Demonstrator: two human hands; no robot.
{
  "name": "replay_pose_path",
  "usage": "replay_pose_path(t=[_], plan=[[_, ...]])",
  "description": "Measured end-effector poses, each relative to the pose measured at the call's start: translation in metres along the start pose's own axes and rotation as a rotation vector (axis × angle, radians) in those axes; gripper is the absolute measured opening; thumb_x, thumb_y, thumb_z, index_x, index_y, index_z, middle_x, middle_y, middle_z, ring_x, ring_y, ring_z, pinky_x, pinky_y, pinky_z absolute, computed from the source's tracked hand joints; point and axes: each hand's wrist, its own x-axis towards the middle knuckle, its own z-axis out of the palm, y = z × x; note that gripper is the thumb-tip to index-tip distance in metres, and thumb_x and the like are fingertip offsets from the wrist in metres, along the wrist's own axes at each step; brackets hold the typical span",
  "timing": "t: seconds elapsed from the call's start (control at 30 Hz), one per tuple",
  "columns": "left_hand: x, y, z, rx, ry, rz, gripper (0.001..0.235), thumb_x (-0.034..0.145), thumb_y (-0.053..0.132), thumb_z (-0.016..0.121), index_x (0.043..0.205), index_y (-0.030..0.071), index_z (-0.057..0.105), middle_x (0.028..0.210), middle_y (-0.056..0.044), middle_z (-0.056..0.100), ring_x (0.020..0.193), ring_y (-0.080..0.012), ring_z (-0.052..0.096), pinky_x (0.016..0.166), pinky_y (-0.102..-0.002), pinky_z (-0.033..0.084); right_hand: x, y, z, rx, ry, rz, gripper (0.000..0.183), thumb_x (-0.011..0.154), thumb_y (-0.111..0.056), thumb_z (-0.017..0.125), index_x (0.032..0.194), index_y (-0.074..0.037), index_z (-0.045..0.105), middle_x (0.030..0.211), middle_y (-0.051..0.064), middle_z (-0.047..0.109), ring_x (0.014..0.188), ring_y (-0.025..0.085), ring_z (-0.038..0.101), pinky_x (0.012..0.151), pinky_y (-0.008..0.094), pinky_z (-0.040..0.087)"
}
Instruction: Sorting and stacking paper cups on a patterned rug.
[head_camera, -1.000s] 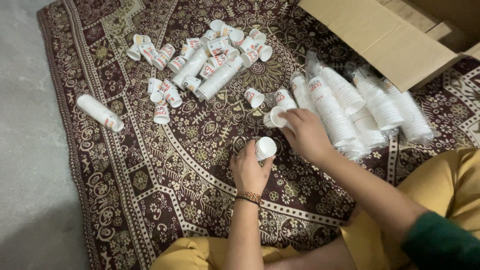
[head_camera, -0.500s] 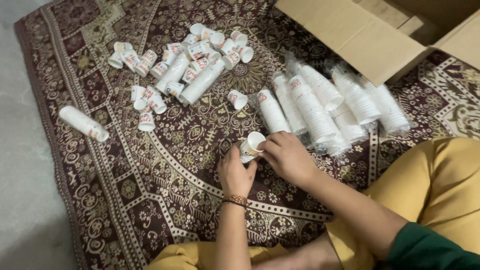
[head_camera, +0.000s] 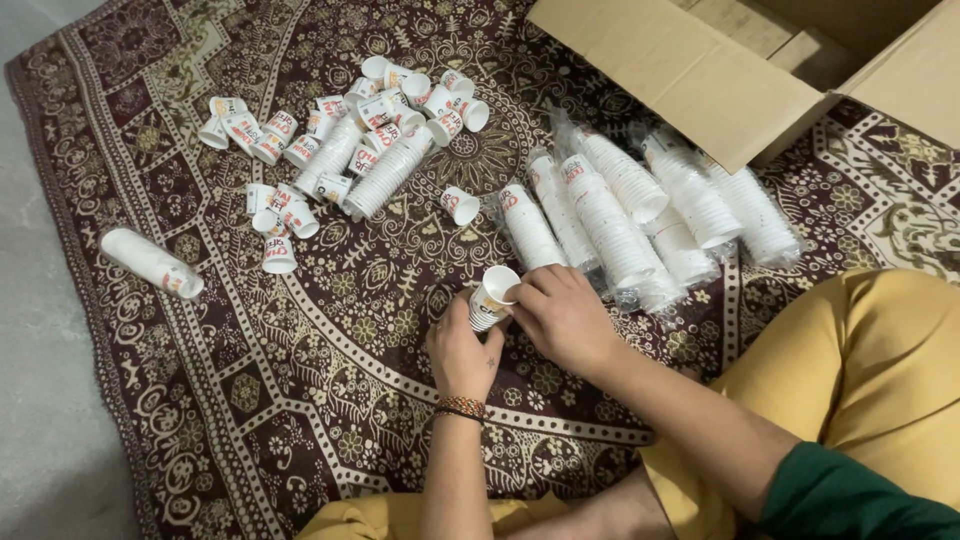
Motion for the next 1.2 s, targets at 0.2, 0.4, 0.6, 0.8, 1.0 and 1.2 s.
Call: replay_pose_path(t=[0.2,0.4,0.6,0.8,1.0,1.2], plan=[[-0.001,0.0,-0.001,-0.039,0.007,0.032,0.059,0.078,0.022,0.083,0.128,0.004,0.058,0.116,-0.017,0.071,0.106,-0.035,0.069,0.094,-0.051,0.049,-0.001,-0.001,0.0,-0.002,0.038,-0.008,0.021,0.085,-0.017,0.074,0.103,-0.01,0.068,0.101,0.008,0.063,0.102,0.029,0.061,0.09,0.043,0.046],[0.0,0.005,-0.003,-0.081,-0.031,-0.008,0.056,0.08,0.018,0.08,0.13,0.005,0.058,0.117,-0.017,0.071,0.107,-0.0345,0.07,0.098,-0.049,0.051,-0.003,-0.001,0.003,-0.034,0.018,0.037,0.021,0.085,-0.019,0.074,0.103,-0.01,0.068,0.103,0.008,0.064,0.102,0.03,0.061,0.089,0.043,0.045],[0.0,0.004,0.0,-0.073,-0.04,-0.032,0.062,0.077,0.017,0.081,0.132,0.004,0.057,0.12,-0.018,0.07,0.11,-0.0352,0.068,0.103,-0.05,0.046,-0.005,-0.001,0.009,-0.033,-0.036,0.0,0.022,0.087,-0.021,0.073,0.105,-0.01,0.068,0.103,0.008,0.064,0.103,0.029,0.061,0.092,0.043,0.045],[0.0,-0.002,0.008,-0.036,-0.034,-0.034,0.068,0.078,0.021,0.084,0.135,0.001,0.054,0.124,-0.021,0.068,0.114,-0.0375,0.066,0.103,-0.051,0.046,-0.005,0.0,0.011,-0.059,-0.043,0.003,0.023,0.092,-0.027,0.069,0.105,-0.008,0.067,0.113,0.01,0.064,0.109,0.029,0.06,0.094,0.043,0.044],[0.0,0.0,0.007,-0.047,-0.05,-0.047,0.068,0.078,0.023,0.084,0.136,0.002,0.054,0.122,-0.019,0.069,0.113,-0.0357,0.067,0.105,-0.049,0.045,-0.004,-0.002,0.013,-0.039,-0.048,0.014,0.024,0.095,-0.032,0.066,0.103,-0.009,0.07,0.116,0.01,0.066,0.113,0.028,0.06,0.099,0.043,0.042],[0.001,0.003,0.004,-0.08,-0.044,-0.021,0.06,0.081,0.024,0.083,0.132,0.004,0.058,0.12,-0.018,0.071,0.109,-0.0339,0.069,0.104,-0.049,0.046,-0.005,0.0,0.016,-0.044,-0.06,0.022,0.027,0.096,-0.033,0.064,0.102,-0.007,0.07,0.119,0.01,0.066,0.114,0.028,0.06,0.1,0.043,0.042]])
